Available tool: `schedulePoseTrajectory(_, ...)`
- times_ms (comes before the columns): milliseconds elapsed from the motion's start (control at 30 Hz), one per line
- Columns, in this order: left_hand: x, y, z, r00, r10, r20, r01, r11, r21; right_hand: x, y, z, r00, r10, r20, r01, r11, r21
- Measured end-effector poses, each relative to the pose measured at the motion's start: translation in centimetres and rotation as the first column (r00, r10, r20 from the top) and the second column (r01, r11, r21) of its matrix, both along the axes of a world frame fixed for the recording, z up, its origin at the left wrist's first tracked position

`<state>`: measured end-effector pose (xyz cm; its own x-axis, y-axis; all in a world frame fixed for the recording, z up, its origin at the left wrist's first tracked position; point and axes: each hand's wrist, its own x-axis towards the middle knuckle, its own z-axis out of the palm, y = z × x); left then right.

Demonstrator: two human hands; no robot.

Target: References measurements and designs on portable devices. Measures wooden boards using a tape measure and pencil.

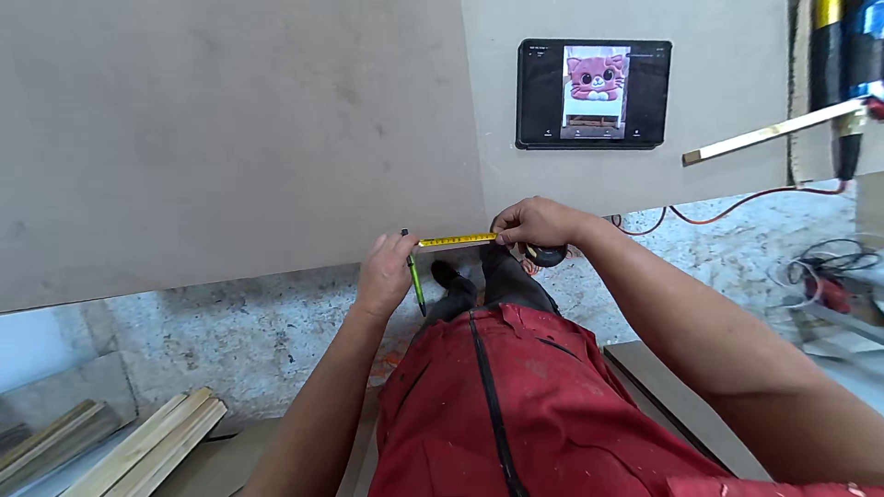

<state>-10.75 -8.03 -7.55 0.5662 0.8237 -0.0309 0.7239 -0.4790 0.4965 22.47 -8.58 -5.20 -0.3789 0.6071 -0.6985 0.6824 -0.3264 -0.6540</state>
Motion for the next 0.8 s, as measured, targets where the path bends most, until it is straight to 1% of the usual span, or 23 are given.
schedulePoseTrajectory(200,-0.6,-0.5,0.0,0.998,0.06,0.019,-0.061,0.998,0.017,0.0,-0.1,0.0,0.998,-0.019,0.055,0.019,1.0,0.001)
schedulePoseTrajectory(400,-1.0,-0.7,0.8,0.988,0.153,-0.004,-0.153,0.988,-0.023,-0.5,0.0,-0.1,0.996,-0.026,0.089,0.025,1.0,0.02)
schedulePoseTrajectory(467,-1.4,-0.6,1.2,0.988,0.154,-0.005,-0.154,0.988,-0.026,-0.4,-0.2,-0.1,0.996,-0.026,0.087,0.022,0.999,0.045)
schedulePoseTrajectory(533,-1.8,-0.5,1.3,0.991,0.133,-0.018,-0.133,0.991,-0.011,-0.1,-0.4,-0.4,0.999,-0.014,0.049,0.011,0.998,0.062)
schedulePoseTrajectory(633,-1.9,-0.4,1.3,0.995,0.091,-0.05,-0.091,0.996,0.008,0.3,-0.6,-0.2,0.999,-0.05,-0.001,0.05,0.998,0.039)
schedulePoseTrajectory(700,-2.0,-0.4,1.2,0.994,0.089,-0.057,-0.089,0.996,0.01,0.2,-0.5,-0.1,0.997,-0.067,0.023,0.066,0.997,0.037)
schedulePoseTrajectory(800,-2.1,-0.8,1.1,0.992,0.119,-0.046,-0.118,0.993,0.013,-0.7,-0.5,-0.1,0.992,-0.043,0.116,0.035,0.997,0.066)
